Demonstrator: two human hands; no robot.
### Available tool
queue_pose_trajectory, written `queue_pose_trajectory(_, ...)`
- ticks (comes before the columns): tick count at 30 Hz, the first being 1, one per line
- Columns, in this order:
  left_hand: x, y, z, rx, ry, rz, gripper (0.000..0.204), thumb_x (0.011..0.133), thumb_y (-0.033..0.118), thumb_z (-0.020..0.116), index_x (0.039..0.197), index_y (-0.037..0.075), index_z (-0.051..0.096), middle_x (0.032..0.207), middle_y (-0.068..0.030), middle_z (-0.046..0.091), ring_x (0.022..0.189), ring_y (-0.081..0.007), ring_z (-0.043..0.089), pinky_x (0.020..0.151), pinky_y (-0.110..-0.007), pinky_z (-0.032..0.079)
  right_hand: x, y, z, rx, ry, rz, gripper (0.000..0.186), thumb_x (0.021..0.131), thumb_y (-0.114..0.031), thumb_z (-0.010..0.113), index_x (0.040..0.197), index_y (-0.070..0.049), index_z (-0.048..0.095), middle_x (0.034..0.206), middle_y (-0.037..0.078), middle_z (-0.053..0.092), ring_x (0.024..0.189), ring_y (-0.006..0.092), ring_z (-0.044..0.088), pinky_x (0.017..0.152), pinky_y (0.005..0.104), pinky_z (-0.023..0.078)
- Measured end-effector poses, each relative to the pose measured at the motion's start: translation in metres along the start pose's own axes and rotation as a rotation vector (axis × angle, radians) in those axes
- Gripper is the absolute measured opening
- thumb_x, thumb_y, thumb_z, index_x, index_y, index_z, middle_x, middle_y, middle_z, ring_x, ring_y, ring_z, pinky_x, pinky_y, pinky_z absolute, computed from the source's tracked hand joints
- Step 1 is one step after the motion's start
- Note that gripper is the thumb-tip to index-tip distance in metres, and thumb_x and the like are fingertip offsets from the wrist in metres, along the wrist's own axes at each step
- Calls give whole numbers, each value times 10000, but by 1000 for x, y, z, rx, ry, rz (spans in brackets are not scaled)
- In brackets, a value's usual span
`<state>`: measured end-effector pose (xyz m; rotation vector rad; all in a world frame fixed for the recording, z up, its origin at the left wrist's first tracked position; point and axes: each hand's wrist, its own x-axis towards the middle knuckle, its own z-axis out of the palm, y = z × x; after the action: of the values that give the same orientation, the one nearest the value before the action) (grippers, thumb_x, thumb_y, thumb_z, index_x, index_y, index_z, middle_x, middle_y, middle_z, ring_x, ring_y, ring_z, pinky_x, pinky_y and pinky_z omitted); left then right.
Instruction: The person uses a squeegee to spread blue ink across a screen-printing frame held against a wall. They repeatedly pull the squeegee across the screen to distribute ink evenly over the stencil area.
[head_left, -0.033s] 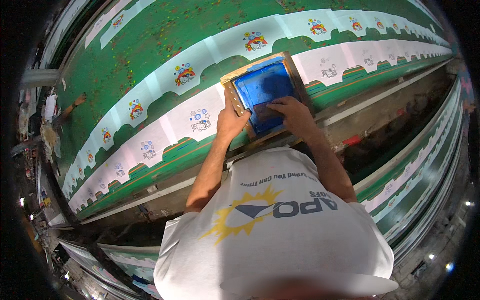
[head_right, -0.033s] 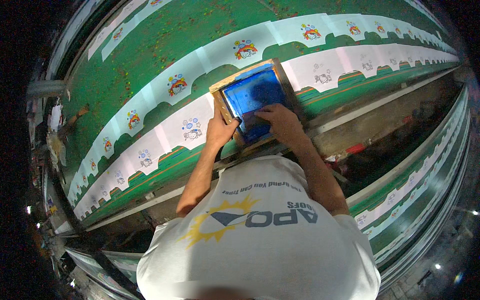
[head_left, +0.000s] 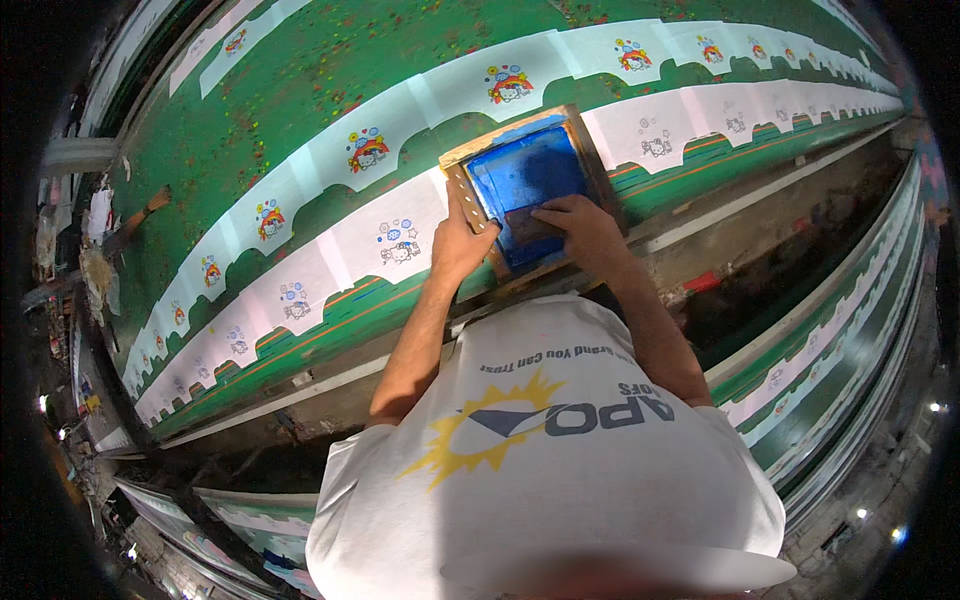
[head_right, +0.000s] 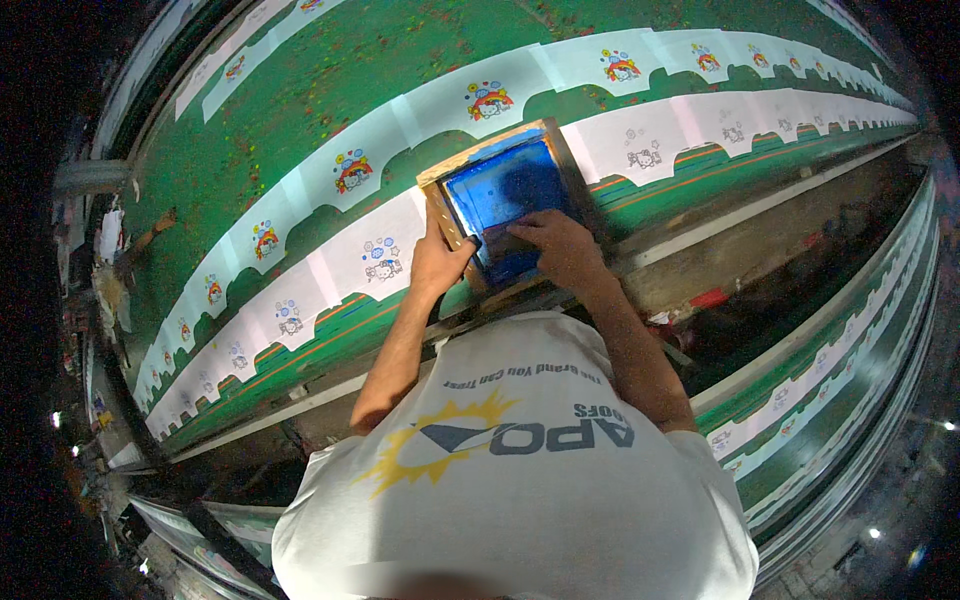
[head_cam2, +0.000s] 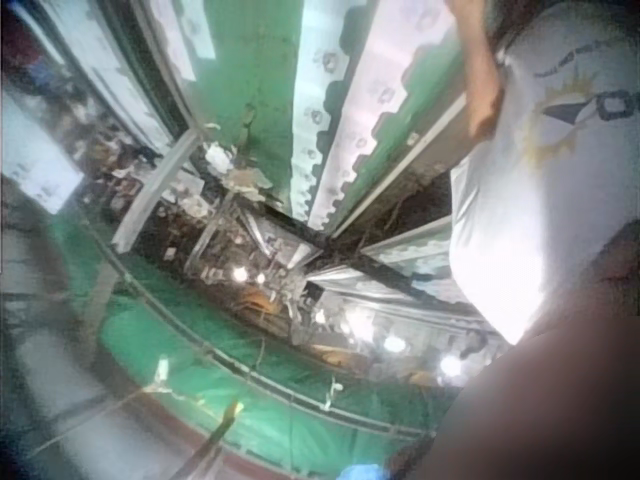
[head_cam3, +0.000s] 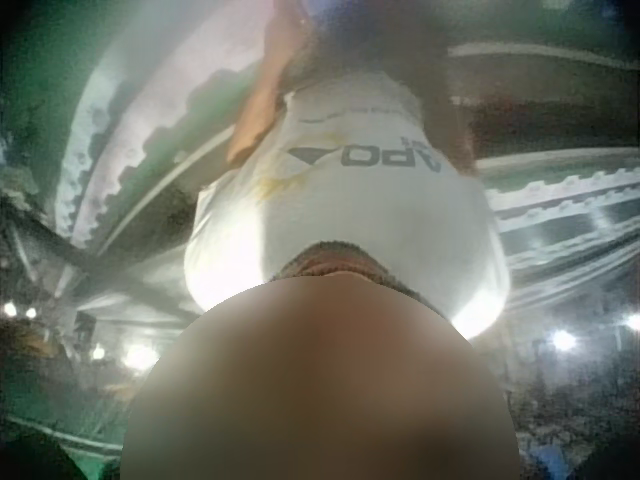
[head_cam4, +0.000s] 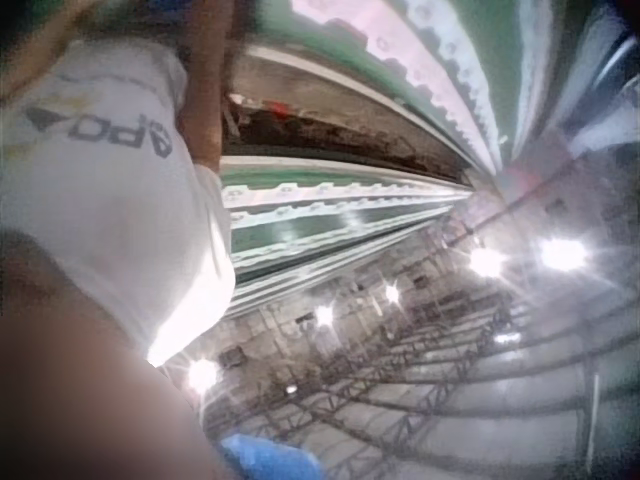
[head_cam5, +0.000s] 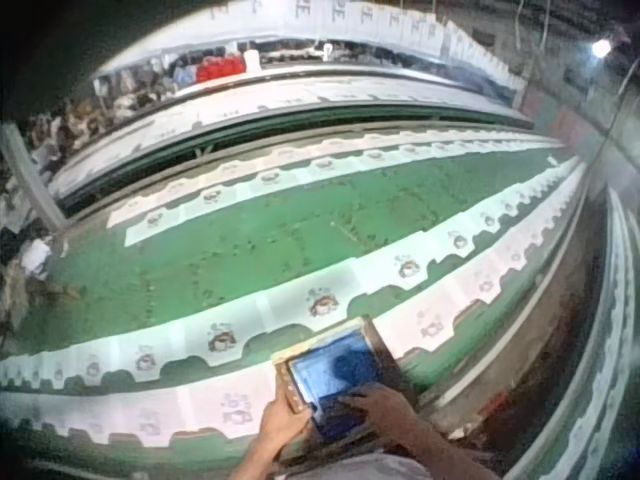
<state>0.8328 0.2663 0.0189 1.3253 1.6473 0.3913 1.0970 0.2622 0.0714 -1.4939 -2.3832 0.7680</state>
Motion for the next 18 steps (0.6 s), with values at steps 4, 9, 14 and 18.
queue_pose_trajectory(4, 0, 5, -2, 11, -4, -22, 1189, 875, 352, 782, 1723, -55, 54, 1074, -336, 784, 981, -486, 789, 855, -501, 652, 0, 2, -1, -45, -46, -12, 546, 847, 10, 668, 1356, -160, 767, 1335, 88, 735, 1256, 314, 684, 1074, 444, 578)
queue_pose_trajectory(9, -1, 22, 6, 71, 99, 97, 1206, 878, 320, 797, 1726, -27, 13, 1044, -315, 793, 925, -474, 798, 804, -503, 676, -4, 22, -12, -25, 51, -128, 530, 836, 14, 693, 1335, -151, 764, 1332, 78, 734, 1247, 309, 685, 1069, 450, 579)
queue_pose_trajectory(14, 15, 72, 54, 100, 147, 186, 1252, 876, 328, 822, 1727, -28, -24, 968, -306, 793, 820, -462, 797, 706, -500, 665, -26, 77, -51, 29, 117, -118, 530, 813, 14, 733, 1320, -141, 756, 1339, 79, 724, 1273, 326, 672, 1106, 463, 557)
queue_pose_trajectory(18, 40, 128, 114, 123, 168, 188, 1257, 875, 325, 829, 1723, -50, -20, 900, -285, 788, 765, -434, 795, 671, -488, 652, -46, 143, -91, 31, 152, -100, 512, 812, -19, 766, 1312, -132, 762, 1349, 87, 719, 1287, 330, 661, 1129, 464, 543)
